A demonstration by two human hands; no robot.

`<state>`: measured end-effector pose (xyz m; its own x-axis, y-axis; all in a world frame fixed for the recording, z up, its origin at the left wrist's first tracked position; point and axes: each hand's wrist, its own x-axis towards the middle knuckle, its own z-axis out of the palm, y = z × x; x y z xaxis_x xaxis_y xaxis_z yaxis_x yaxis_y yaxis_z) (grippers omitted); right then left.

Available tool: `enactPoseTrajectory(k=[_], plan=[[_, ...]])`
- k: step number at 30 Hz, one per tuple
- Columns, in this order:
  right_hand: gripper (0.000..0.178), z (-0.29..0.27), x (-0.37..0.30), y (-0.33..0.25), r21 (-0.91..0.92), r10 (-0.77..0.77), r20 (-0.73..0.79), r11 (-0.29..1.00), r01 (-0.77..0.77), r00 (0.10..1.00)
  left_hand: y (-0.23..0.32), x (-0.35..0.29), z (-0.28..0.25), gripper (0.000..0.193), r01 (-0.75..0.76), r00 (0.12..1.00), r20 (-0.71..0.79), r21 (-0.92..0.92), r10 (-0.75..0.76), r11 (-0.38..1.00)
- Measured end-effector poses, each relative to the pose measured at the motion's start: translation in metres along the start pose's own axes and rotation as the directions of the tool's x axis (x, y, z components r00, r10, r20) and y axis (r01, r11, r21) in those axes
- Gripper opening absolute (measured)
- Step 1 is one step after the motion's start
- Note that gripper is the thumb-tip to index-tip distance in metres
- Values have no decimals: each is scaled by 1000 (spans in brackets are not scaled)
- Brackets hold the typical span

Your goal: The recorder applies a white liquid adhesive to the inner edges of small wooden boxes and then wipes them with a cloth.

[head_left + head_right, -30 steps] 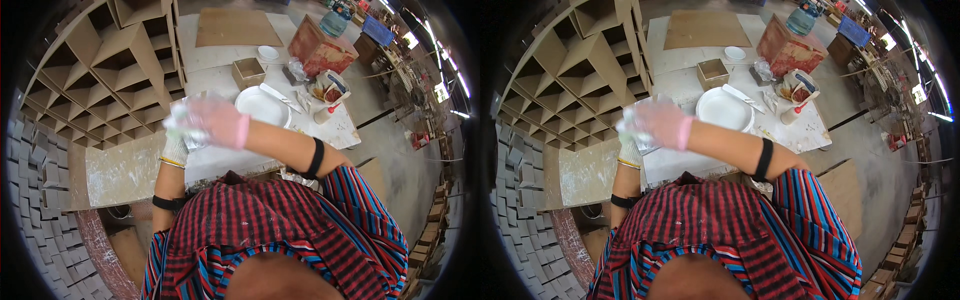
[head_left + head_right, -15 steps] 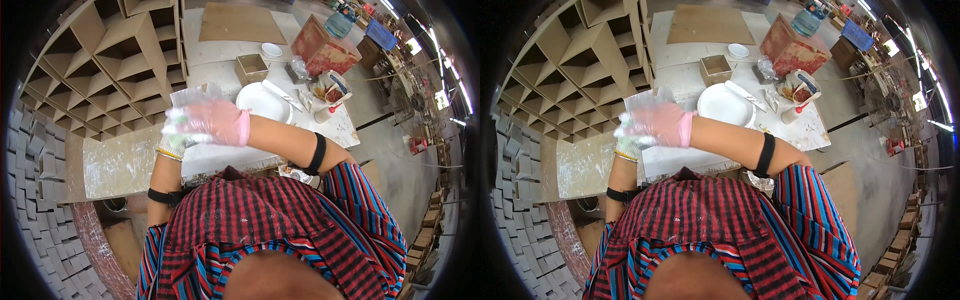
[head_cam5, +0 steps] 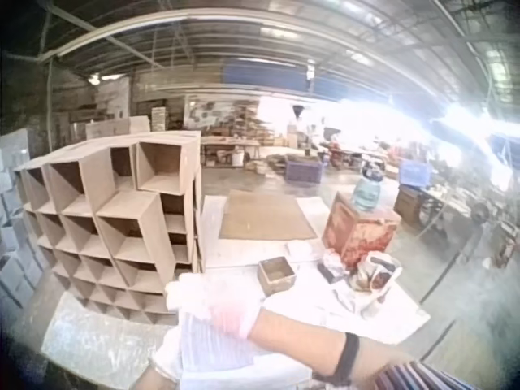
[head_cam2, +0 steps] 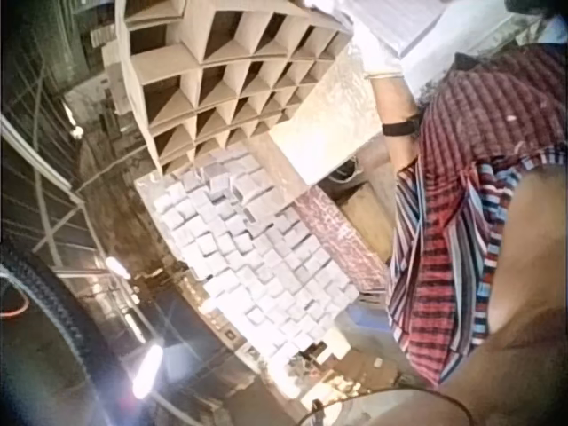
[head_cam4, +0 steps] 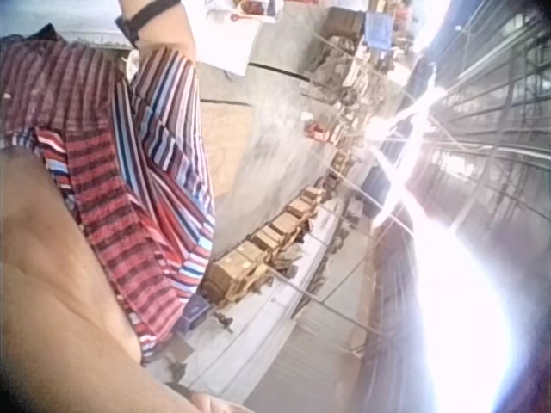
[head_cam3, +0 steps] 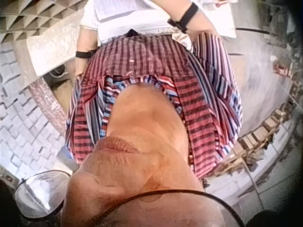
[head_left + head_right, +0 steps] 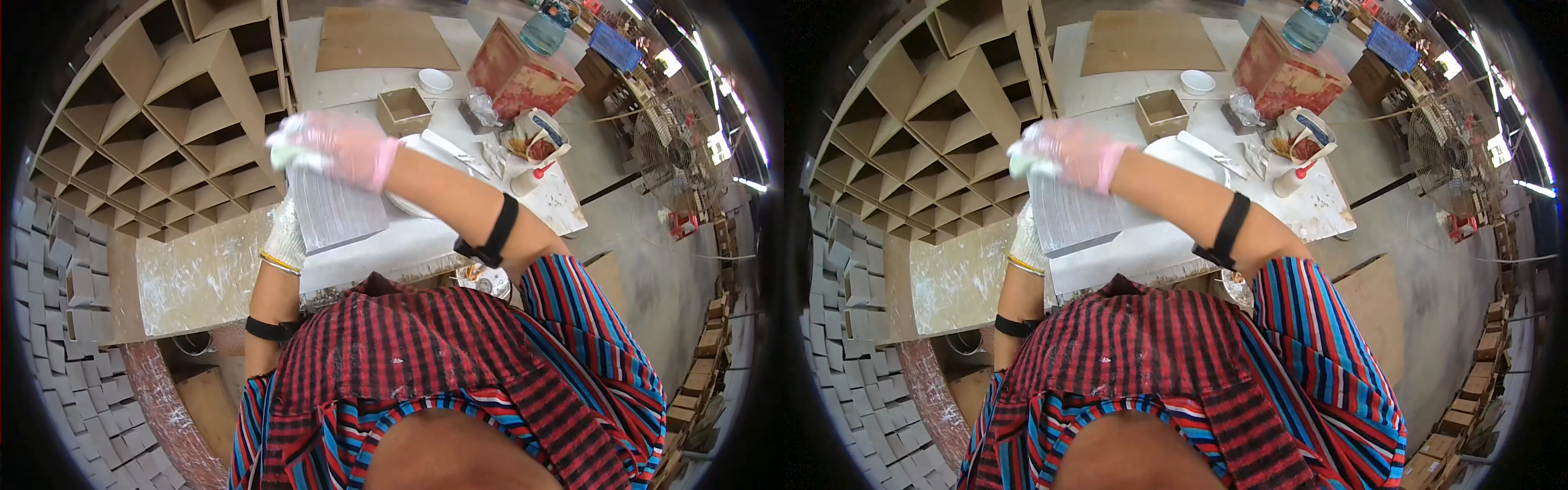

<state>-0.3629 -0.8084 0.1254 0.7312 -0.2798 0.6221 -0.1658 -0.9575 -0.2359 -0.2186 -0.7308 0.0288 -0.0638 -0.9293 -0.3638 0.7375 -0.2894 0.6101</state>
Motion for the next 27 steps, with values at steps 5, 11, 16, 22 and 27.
enactPoseTrajectory(k=[5,11,16,22,27], plan=[[40,-29,-1,-2,29,134,61,990,-136,989,2,-2,5,33,-46,999,7,-7,46,999],[41,-9,-28,4,-207,118,81,973,-100,990,9,-16,16,33,-32,984,166,-170,61,985],[45,-26,-20,14,-103,300,6,949,-298,954,3,-17,1,34,-47,999,16,-129,49,991],[41,-13,-41,-50,-108,-84,345,986,128,935,4,4,-7,34,-31,991,126,-29,35,999],[38,4,-21,-10,-38,-82,80,996,85,993,5,-7,-7,34,45,996,77,-75,-40,996]])
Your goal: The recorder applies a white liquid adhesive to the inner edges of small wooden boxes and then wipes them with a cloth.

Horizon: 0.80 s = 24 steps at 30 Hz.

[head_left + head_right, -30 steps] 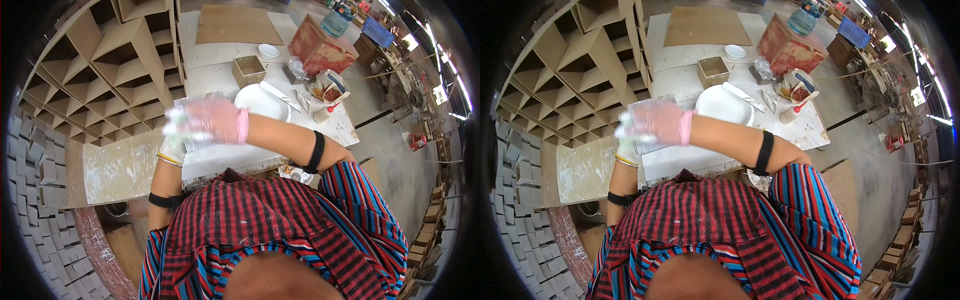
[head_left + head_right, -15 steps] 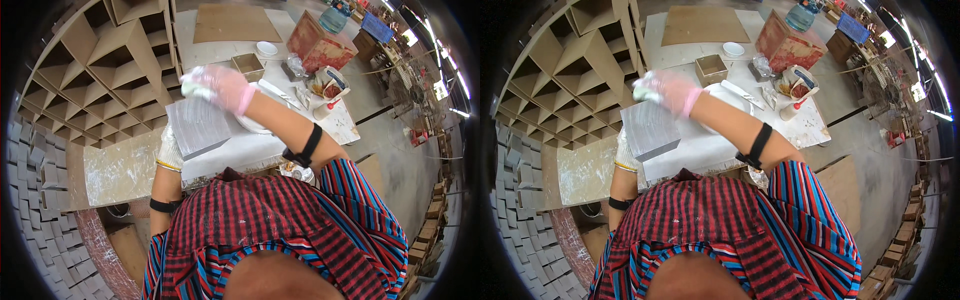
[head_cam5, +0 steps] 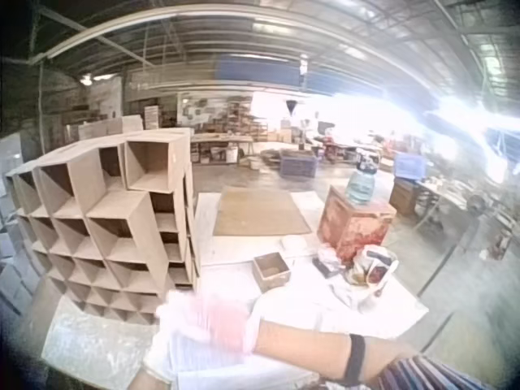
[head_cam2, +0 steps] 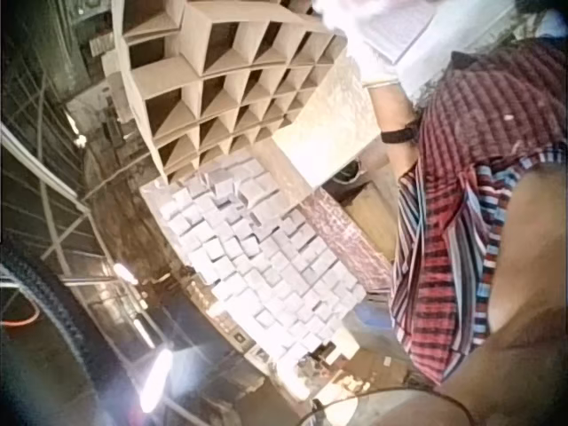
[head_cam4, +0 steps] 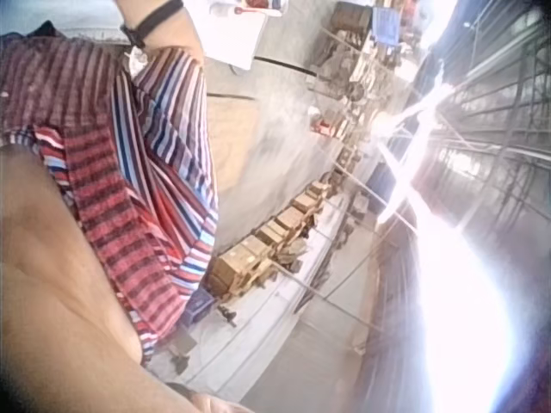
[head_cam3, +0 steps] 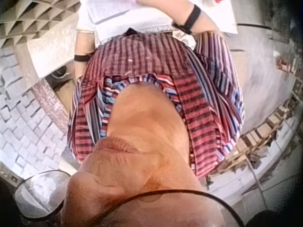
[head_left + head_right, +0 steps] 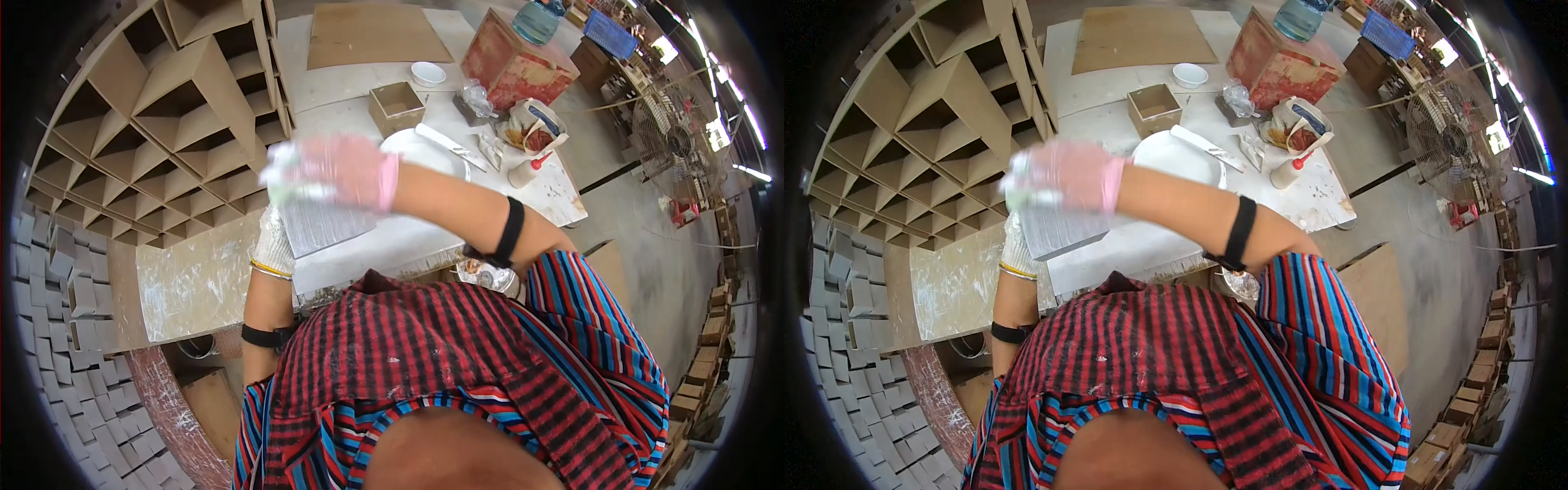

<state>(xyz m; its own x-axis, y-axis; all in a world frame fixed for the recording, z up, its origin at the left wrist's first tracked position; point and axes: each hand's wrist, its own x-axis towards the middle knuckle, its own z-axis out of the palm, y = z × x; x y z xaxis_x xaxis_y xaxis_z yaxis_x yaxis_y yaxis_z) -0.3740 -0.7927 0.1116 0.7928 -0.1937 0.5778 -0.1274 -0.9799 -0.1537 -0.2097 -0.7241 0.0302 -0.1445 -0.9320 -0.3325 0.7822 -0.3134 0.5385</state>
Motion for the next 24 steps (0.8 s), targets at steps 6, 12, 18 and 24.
enactPoseTrajectory(k=[6,12,18,24], plan=[[38,-33,2,45,397,620,51,707,-585,783,-6,-5,-3,32,-139,985,-81,145,152,980],[37,-35,5,28,563,686,21,593,-576,727,-6,-10,11,33,-161,978,97,-210,185,964],[37,-49,1,14,565,540,40,682,-465,841,-5,0,14,35,-254,947,129,-264,295,931],[41,-41,-11,1,117,305,-130,950,-291,943,-8,21,-4,36,-375,875,282,-123,394,919]])
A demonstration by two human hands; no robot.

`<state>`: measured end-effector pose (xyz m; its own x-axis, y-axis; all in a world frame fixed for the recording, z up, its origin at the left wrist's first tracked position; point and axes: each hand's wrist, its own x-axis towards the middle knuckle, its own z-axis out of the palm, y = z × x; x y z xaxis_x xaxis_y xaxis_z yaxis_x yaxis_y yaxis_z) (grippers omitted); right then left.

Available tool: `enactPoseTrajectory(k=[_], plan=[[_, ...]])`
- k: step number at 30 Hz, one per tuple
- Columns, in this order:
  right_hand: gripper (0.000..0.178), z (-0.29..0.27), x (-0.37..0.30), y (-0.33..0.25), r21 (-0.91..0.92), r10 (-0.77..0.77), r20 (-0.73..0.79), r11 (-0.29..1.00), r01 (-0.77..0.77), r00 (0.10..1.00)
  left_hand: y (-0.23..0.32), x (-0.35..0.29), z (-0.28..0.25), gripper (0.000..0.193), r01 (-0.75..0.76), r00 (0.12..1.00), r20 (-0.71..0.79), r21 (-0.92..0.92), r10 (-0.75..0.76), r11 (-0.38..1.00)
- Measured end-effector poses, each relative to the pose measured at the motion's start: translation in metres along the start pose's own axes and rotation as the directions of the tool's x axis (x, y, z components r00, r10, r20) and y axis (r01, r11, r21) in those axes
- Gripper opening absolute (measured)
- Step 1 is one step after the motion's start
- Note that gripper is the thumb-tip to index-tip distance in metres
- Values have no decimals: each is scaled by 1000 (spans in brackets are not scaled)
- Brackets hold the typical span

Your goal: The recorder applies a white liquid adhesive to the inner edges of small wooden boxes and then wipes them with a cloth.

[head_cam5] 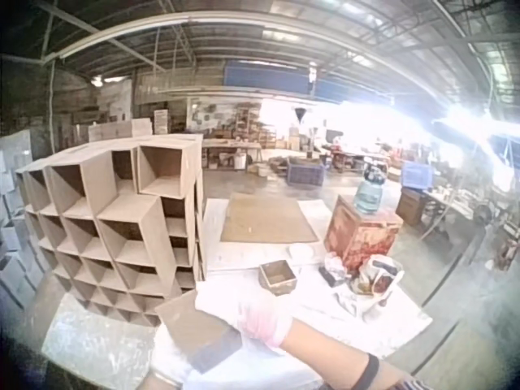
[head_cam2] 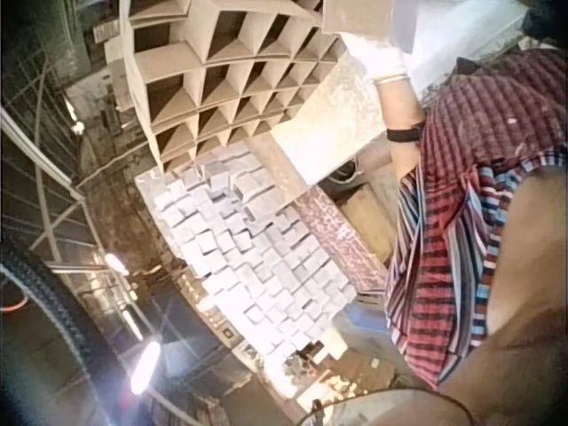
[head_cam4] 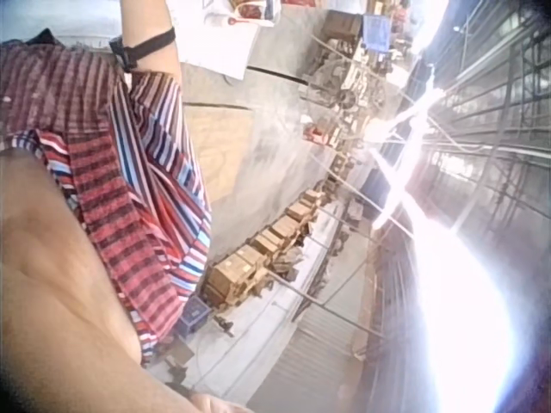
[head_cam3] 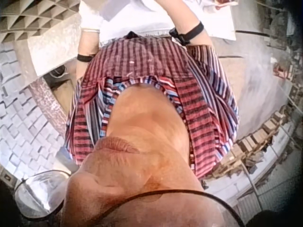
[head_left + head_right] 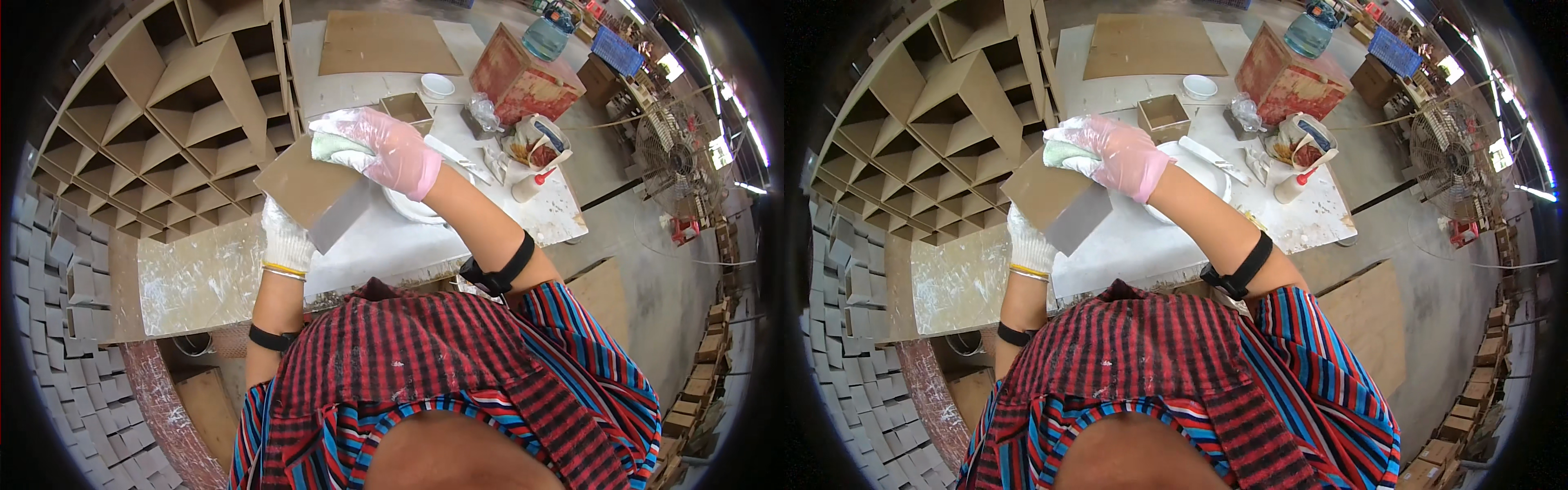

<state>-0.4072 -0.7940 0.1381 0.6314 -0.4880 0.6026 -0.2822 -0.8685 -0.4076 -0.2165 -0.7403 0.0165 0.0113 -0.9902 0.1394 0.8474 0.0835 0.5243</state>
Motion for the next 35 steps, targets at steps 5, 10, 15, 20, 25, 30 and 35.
enactPoseTrajectory(k=[5,10,15,20,25,30,35], plan=[[46,6,-13,-6,-236,147,23,962,-137,989,-1,5,11,39,-3,1000,-18,-31,2,1000],[46,35,-38,-52,-273,-156,64,947,168,986,0,11,14,42,29,988,-140,-232,-63,972],[51,20,-31,-1,-395,22,19,919,-13,1000,13,2,58,43,-1,962,-273,16,5,1000],[40,38,-39,-42,-175,-126,-86,978,109,988,1,17,-1,41,98,988,145,-324,-53,941],[40,26,-31,-17,-188,106,-66,975,-116,992,3,12,36,39,-175,980,64,730,189,661],[52,28,-33,2,-227,-6,-71,974,-10,997,5,12,15,42,-63,992,-101,104,74,993],[63,37,-34,1,-334,-165,63,926,177,984,3,26,-1,49,-186,979,182,982,88,35]])
